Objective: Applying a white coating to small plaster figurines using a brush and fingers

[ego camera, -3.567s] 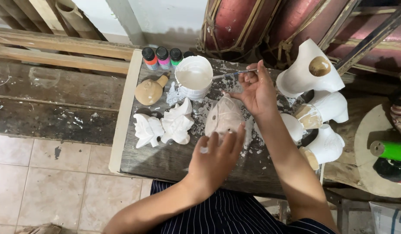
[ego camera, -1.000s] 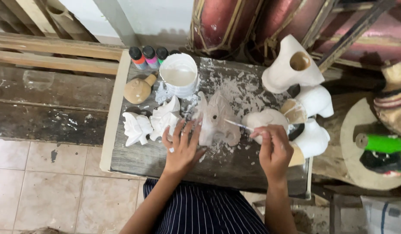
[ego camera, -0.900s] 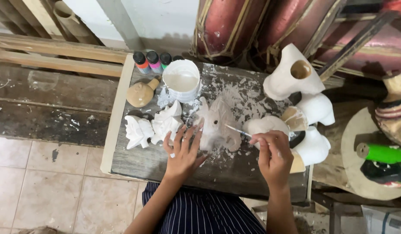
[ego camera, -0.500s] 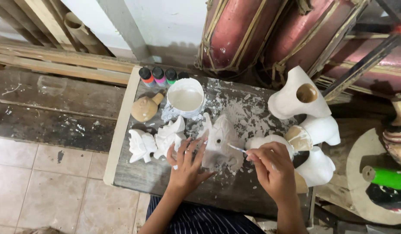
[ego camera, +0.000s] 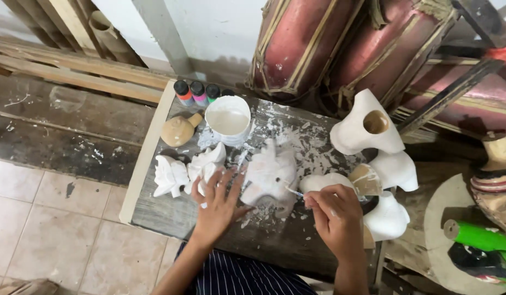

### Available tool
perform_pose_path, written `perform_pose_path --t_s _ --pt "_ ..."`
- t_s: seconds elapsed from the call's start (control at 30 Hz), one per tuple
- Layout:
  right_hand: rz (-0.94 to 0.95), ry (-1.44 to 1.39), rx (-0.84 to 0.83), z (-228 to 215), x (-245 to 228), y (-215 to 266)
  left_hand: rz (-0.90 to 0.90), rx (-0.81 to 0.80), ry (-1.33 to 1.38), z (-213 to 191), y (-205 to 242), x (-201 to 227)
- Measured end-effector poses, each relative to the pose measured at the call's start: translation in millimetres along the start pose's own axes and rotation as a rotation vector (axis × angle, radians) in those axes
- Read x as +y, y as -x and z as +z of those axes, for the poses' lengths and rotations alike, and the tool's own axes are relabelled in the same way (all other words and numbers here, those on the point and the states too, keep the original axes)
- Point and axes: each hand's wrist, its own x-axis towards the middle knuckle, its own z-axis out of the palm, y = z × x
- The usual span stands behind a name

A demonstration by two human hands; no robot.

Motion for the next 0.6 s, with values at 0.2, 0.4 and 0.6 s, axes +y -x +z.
perform_pose_path --t_s 0.2,0.4,0.6 --pt "0.076 -0.147 0.086 10.0 4.5 14.6 0.091 0.000 0.029 -20.2 -9.7 -1.0" --pt "0.000 -0.097 0.248 21.0 7.9 22.1 0.052 -0.033 0.374 -5.6 -5.6 -10.4" --pt "0.105 -0.101 0.193 10.7 5.9 19.3 -0.011 -0.039 0.469 7.6 -5.9 -18.3"
